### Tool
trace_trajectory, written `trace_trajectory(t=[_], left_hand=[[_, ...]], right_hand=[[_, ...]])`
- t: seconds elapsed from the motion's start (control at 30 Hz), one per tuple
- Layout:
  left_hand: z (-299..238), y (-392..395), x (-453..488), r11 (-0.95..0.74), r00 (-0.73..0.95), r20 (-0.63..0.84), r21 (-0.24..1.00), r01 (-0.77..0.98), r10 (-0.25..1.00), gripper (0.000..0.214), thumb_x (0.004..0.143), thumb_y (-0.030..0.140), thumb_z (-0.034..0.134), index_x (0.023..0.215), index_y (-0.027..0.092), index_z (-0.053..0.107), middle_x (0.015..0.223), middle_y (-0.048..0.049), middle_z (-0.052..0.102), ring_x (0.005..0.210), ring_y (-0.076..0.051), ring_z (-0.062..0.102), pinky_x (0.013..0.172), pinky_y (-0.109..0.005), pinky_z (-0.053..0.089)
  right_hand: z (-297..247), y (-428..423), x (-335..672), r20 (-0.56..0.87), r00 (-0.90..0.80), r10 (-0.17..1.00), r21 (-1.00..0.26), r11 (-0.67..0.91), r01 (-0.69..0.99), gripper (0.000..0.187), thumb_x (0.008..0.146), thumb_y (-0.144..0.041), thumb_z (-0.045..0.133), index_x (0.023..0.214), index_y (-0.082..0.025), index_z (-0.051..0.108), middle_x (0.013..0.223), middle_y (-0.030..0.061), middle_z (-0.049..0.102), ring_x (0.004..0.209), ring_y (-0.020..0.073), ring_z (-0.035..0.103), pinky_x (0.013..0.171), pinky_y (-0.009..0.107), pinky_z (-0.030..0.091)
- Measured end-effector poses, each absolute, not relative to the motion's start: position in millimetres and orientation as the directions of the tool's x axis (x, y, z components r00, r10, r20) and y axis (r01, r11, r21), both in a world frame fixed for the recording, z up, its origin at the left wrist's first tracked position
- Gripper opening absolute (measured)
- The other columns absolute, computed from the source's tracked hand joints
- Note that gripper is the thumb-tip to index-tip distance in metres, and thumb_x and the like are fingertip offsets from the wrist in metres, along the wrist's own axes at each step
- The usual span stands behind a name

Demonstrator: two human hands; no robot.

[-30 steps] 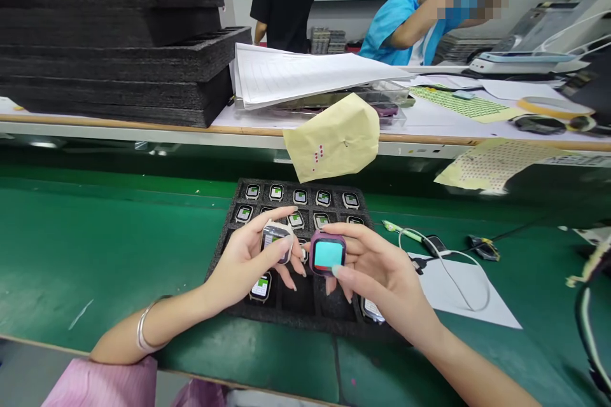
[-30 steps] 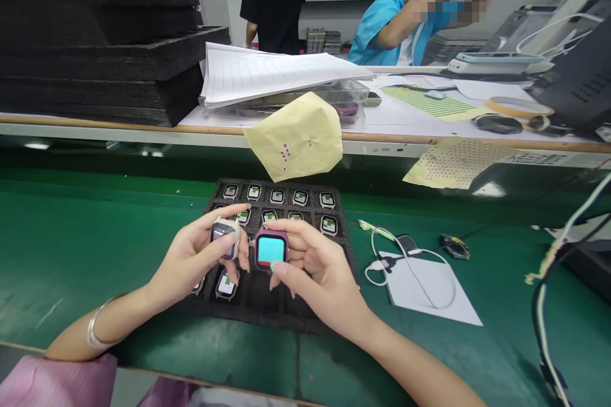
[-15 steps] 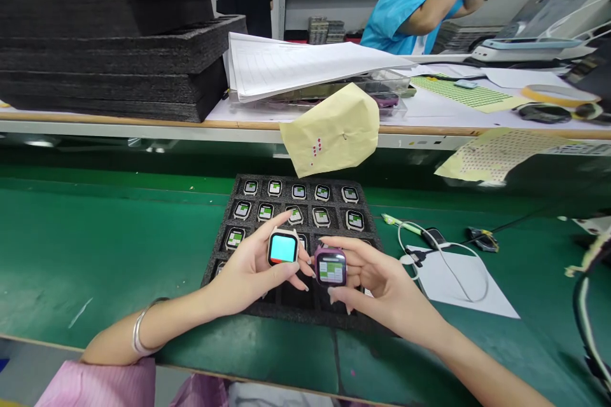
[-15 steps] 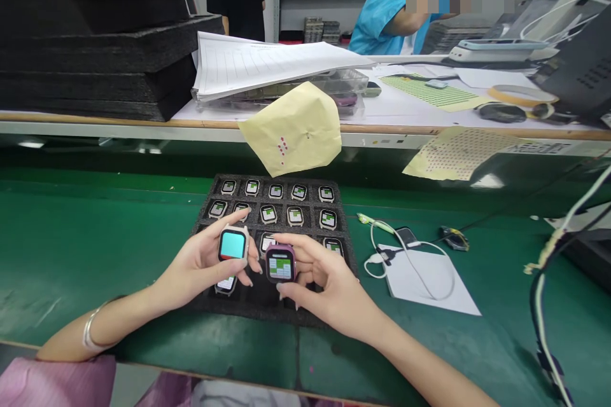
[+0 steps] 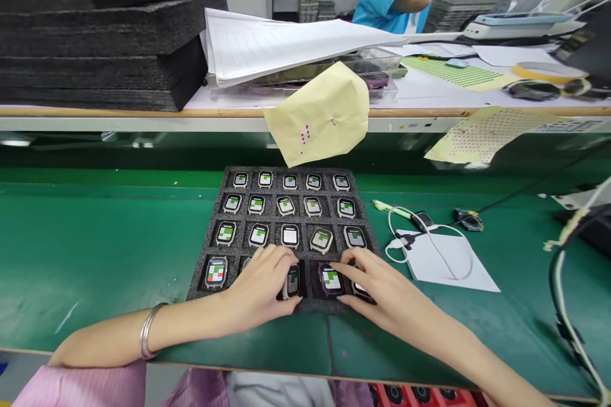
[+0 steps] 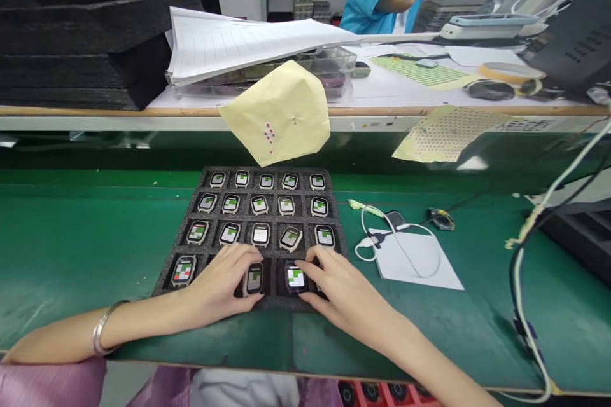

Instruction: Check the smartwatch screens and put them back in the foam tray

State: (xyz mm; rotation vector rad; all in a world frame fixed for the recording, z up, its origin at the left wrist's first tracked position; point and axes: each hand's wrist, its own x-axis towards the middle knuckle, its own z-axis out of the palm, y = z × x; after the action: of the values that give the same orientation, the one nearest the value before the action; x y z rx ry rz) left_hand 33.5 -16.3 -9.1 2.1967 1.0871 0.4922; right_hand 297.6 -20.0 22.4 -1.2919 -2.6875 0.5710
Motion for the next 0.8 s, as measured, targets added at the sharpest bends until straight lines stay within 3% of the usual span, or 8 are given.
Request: trace_trajectory(t=[0.1, 0.2, 0.33, 0.57, 0.67, 0.8], left_hand=[[-7, -13, 34, -0.528, 0.611, 0.041, 0.550, 0.647, 0.791, 0.043, 0.076, 0.023, 0.069, 0.115, 0.017, 0.053, 0.121, -0.0135, 0.056, 0.111, -0.033, 0.053, 0.093, -0.050, 0.046], [2, -1, 36, -0.549, 0.618, 0.022, 0.484, 0.682, 0.786, 0.046, 0.078, 0.025, 0.067, 0.120, 0.016, 0.050, 0.120, -0.0133, 0.056, 0.109, -0.032, 0.053, 0.091, -0.047, 0.046], [10, 26, 46, -0.539, 0.581, -0.058, 0.308, 0.784, 0.812, 0.032, 0.080, 0.020, 0.062, 0.111, 0.014, 0.055, 0.115, -0.0166, 0.056, 0.109, -0.036, 0.050, 0.087, -0.049, 0.044], [16, 60, 52, -0.572, 0.632, -0.159, 0.302, 0.763, 0.759, 0.015, 0.078, 0.023, 0.067, 0.088, 0.013, 0.061, 0.097, -0.0114, 0.058, 0.092, -0.030, 0.059, 0.079, -0.039, 0.048], [20, 64, 52, -0.579, 0.638, -0.164, 0.296, 0.760, 0.752, 0.022, 0.072, 0.017, 0.073, 0.089, 0.012, 0.061, 0.104, -0.0157, 0.058, 0.103, -0.036, 0.056, 0.084, -0.044, 0.046], [17, 68, 58, -0.556, 0.625, -0.145, 0.337, 0.760, 0.767, 0.028, 0.069, 0.010, 0.077, 0.090, 0.011, 0.059, 0.111, -0.0203, 0.057, 0.113, -0.041, 0.051, 0.091, -0.051, 0.043]], right_hand=[[26, -23, 320, -0.098, -0.567, 0.818, -0.278, 0.524, 0.805, 0.020, 0.088, -0.011, 0.052, 0.104, -0.018, 0.062, 0.104, 0.0114, 0.054, 0.092, 0.0295, 0.060, 0.075, 0.042, 0.052], [23, -24, 337, -0.123, -0.504, 0.855, -0.270, 0.460, 0.846, 0.026, 0.086, -0.012, 0.054, 0.111, -0.019, 0.060, 0.104, 0.0111, 0.054, 0.088, 0.0286, 0.062, 0.070, 0.039, 0.052], [18, -22, 340, -0.135, -0.511, 0.849, -0.306, 0.454, 0.837, 0.028, 0.088, -0.018, 0.059, 0.115, -0.020, 0.057, 0.106, 0.0108, 0.055, 0.088, 0.0278, 0.063, 0.070, 0.037, 0.052], [17, -23, 318, -0.109, -0.421, 0.900, -0.243, 0.387, 0.890, 0.022, 0.080, -0.017, 0.068, 0.100, -0.015, 0.061, 0.097, 0.0087, 0.055, 0.077, 0.0268, 0.065, 0.058, 0.033, 0.051], [23, -23, 317, -0.096, -0.386, 0.917, -0.319, 0.339, 0.885, 0.019, 0.079, -0.017, 0.067, 0.098, -0.016, 0.062, 0.100, 0.0083, 0.059, 0.074, 0.0241, 0.066, 0.059, 0.033, 0.052], [39, -17, 320, -0.046, -0.329, 0.943, -0.548, 0.251, 0.798, 0.030, 0.079, -0.036, 0.072, 0.103, -0.019, 0.065, 0.097, 0.0073, 0.068, 0.077, 0.0246, 0.066, 0.070, 0.038, 0.055]])
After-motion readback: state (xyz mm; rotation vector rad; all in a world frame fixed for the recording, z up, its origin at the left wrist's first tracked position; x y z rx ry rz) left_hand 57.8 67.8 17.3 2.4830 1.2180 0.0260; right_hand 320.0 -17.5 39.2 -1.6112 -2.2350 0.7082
